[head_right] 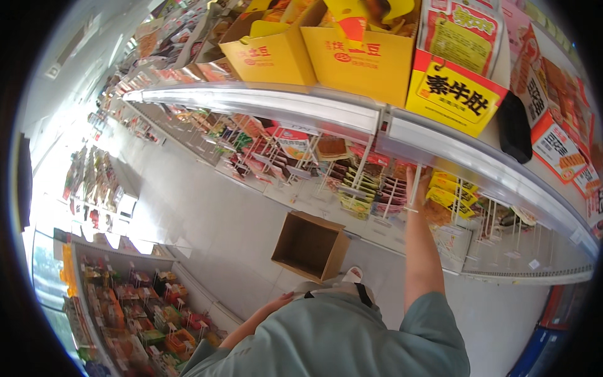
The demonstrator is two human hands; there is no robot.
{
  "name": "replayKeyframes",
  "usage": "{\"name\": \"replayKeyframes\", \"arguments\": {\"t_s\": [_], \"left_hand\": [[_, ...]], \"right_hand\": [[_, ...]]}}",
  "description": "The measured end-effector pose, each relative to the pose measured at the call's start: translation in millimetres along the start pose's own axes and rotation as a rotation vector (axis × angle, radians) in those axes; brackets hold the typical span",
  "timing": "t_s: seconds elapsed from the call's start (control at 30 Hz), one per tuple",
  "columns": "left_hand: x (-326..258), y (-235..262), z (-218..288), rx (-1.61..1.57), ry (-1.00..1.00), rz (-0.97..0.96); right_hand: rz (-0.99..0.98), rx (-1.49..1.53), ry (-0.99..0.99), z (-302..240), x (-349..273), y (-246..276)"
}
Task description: The person holds a cardboard box and repeatedly takes packaged snack items from it, placing them onto wire display shelves in a store aisle. The person handles multiple snack packages one at a time and arranges them on the shelves.
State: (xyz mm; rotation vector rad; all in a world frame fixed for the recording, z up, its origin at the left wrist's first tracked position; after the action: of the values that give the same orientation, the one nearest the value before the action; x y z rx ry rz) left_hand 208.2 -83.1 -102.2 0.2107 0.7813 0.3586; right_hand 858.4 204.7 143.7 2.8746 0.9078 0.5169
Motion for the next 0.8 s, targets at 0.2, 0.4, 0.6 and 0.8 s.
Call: {"name": "replayKeyframes", "arguments": {"t_s": [0.2, 0.4, 0.6, 0.8], "left_hand": [[-38, 15, 69, -0.426, 0.307, 0.052], [-44, 19, 53, -0.462, 0.356, 0.053], [-27, 30, -14, -0.290, 0.329, 0.039], [-54, 55, 12, -0.285, 0.375, -0.009]], "right_hand": [[-0.056, -0.049, -0.211, 142, 13, 29], [0.024, 0.174, -0.688, 133, -55, 3], [-0.051, 0.088, -0.492, 93, -86, -18], [-0.220, 0.430, -0.557, 22, -171, 27]]}}
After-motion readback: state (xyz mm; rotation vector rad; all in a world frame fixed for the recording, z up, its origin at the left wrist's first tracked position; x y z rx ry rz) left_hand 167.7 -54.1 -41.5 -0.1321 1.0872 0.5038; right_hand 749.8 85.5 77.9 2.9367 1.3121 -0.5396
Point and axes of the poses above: each hand's wrist, its own x-axis towards the middle knuckle, its own y-axis out of the back of the hand, z = x × y, the point moved 7 cm from there along x, towards the middle knuckle, and after that the axes turned 6 degrees about -y, right-handed, at the moved point
